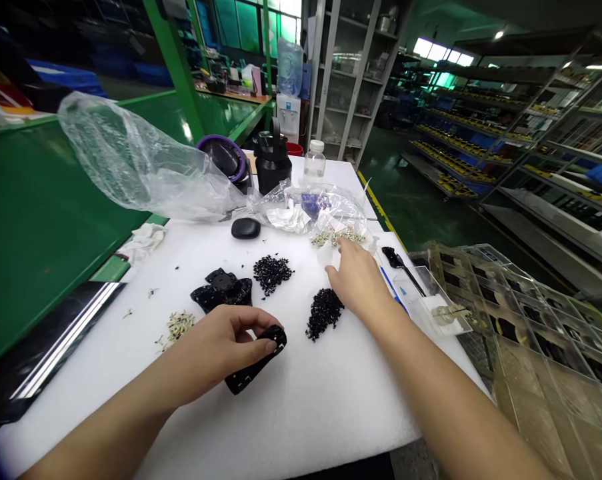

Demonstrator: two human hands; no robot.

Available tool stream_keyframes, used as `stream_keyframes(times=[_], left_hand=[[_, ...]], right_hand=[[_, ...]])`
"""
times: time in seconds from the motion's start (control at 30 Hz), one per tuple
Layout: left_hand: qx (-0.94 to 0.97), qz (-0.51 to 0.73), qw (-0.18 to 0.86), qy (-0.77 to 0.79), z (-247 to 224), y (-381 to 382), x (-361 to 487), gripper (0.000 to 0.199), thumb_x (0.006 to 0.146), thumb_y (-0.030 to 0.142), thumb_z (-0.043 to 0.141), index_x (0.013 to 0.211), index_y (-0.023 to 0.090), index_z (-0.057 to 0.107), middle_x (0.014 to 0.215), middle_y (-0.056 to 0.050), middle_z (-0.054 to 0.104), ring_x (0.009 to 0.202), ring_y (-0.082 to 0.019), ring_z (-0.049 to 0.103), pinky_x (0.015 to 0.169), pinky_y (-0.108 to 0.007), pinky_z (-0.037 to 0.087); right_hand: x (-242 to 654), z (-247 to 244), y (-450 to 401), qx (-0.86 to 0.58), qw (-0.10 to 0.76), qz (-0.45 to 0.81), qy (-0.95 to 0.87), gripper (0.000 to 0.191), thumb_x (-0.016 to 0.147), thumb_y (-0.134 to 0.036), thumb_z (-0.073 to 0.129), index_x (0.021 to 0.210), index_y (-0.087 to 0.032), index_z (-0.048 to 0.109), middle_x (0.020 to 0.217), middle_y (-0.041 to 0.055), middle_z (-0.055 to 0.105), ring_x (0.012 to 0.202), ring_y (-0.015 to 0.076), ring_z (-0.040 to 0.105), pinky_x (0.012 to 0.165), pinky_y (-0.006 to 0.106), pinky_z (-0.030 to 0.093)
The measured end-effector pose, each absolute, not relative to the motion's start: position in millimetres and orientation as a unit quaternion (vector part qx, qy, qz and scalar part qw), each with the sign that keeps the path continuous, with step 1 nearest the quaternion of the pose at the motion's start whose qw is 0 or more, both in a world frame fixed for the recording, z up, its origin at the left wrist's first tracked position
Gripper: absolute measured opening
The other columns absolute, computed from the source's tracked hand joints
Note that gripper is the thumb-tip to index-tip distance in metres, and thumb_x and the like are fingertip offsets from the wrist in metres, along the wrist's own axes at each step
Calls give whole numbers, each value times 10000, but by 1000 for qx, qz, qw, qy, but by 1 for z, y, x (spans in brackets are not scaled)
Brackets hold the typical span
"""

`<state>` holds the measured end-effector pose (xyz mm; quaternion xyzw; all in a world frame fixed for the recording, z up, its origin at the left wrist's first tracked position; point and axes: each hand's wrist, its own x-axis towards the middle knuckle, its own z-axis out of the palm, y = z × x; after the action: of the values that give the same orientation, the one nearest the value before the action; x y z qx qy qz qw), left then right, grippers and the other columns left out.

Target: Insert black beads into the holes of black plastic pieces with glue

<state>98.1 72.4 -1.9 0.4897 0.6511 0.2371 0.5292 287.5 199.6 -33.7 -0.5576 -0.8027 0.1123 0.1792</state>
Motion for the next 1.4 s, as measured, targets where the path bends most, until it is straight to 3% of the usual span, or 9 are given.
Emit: stream_keyframes(times=[0.1, 0.17, 0.5, 0.7, 0.83, 0.97, 1.1, 1.17, 1.4], left_hand=[[489, 235, 523, 658, -3, 73, 100, 128, 753, 289, 643, 796, 192, 714, 634, 36, 563, 491, -84, 431, 480, -206, 315], [490, 233, 514, 664, -4, 73, 100, 131, 747, 303, 651, 796, 201, 716, 624, 39, 551, 490, -85, 427, 480, -207, 303], [490, 234, 513, 665, -7, 73, 102, 156, 724, 323, 658, 803, 203, 719, 510, 54, 446, 460, -93, 370, 465, -218, 268], [486, 243, 524, 655, -8, 73, 100, 156, 721, 310, 663, 813, 197, 719, 507, 54, 441, 474, -95, 384, 473, -215, 283], [481, 238, 530, 657, -5, 72, 100, 166, 732, 331, 660, 817, 197, 713, 520, 49, 467, 486, -97, 407, 483, -211, 294], [474, 245, 531, 658, -3, 73, 99, 175, 736, 329, 660, 824, 187, 713, 541, 39, 510, 497, -100, 422, 493, -214, 310], [472, 271, 556, 628, -5, 76, 91, 201, 742, 338, 671, 857, 177, 705, 570, 36, 527, 514, -97, 433, 500, -211, 328], [468, 290, 571, 609, -7, 78, 88, 216, 749, 337, 674, 884, 170, 700, 586, 37, 523, 534, -98, 453, 512, -211, 347], [458, 312, 576, 600, -14, 78, 86, 235, 760, 333, 686, 921, 163, 692, 672, 23, 544, 572, -95, 475, 528, -219, 358]], right_hand=[[311, -26, 166, -516, 119, 127, -839, 104, 829, -193, 561, 848, -202, 663, 879, 41, 654, 864, 221, 574, 779, 370, 428], [324, -31, 147, -482, 70, 135, -863, 149, 834, -147, 534, 760, -208, 648, 812, 26, 629, 850, 212, 550, 746, 358, 432], [321, -64, 129, -511, 107, 142, -841, 103, 880, -231, 564, 794, -183, 593, 848, 44, 607, 886, 222, 510, 784, 383, 439], [318, -66, 124, -498, 89, 121, -854, 139, 910, -142, 463, 804, -180, 544, 851, 60, 581, 842, 227, 504, 753, 394, 433], [322, -62, 120, -502, 140, 144, -841, 134, 893, -129, 443, 802, -184, 526, 822, 45, 589, 785, 198, 540, 695, 354, 438], [318, -44, 137, -534, 183, 299, -770, 77, 825, -222, 572, 752, -199, 562, 672, -11, 591, 598, 146, 526, 540, 280, 387], [295, -34, 165, -408, 271, 639, -593, 253, 792, -303, 693, 1003, -184, 621, 819, 16, 655, 595, 97, 532, 557, 244, 439], [282, -37, 171, -334, 299, 755, -480, 263, 778, -297, 726, 997, -172, 653, 846, 23, 643, 604, 72, 524, 556, 215, 449], [270, -54, 160, -262, 298, 843, -364, 152, 805, -265, 725, 928, -178, 705, 746, -4, 609, 602, 49, 540, 545, 163, 471]])
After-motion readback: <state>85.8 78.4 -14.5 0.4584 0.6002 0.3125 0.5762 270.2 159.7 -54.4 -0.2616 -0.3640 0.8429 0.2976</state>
